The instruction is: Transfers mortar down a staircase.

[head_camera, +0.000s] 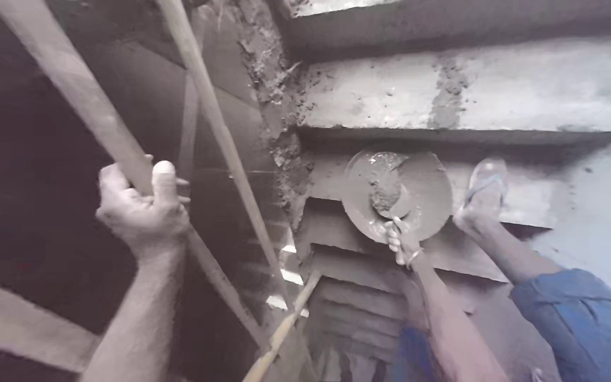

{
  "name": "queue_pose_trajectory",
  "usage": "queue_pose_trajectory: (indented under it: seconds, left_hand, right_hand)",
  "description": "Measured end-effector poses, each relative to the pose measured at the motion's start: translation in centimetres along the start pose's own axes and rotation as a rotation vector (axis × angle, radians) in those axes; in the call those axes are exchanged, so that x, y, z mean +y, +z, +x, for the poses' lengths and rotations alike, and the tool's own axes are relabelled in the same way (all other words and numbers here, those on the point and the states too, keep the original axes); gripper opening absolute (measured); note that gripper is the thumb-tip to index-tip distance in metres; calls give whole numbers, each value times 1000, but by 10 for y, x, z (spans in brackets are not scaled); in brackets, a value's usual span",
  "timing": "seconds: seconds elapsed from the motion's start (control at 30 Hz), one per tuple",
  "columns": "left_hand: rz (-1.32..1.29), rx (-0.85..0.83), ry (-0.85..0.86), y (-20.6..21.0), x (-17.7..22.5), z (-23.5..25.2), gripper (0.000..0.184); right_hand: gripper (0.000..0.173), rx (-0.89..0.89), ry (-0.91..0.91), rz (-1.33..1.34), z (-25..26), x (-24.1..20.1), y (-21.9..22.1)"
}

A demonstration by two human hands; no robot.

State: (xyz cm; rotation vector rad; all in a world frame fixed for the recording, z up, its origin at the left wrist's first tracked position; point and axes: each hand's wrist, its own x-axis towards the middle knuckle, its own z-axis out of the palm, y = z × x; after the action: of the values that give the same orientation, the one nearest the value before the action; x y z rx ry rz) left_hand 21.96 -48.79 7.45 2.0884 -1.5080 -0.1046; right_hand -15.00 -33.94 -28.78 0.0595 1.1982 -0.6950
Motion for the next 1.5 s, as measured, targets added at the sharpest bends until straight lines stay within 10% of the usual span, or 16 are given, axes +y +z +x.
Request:
queue_pose_trajectory:
  seconds: [0.23,0.37,0.53,0.63,0.8,1.0,1.2,1.5]
  left_hand:
    - [-23,47,-3,3,4,1,42]
    - [-37,39,2,2,4,2,42]
    - [-67,45,24,3,3,4,40]
    - [-37,46,20,1,2,2,40]
    - [-43,8,6,-2,1,1,45]
    - [-85,6,-28,0,-9,1,53]
    - [-67,7,-20,1,-5,1,49]
    - [-26,29,-34,0,8,0,43]
  right_hand:
    - [28,195,-642,-230,-72,13,86]
    - [45,612,-525,-670,-57,48,184]
    - [41,81,-230,-633,-31,79,283]
    - [27,-150,-178,-203,-67,73,269]
    - [29,170,21,-260,-89,18,151]
    - [40,277,273,432,-111,30,99]
    - [39,147,57,53,0,25,58]
    - [28,-38,-478,16,-40,23,70]
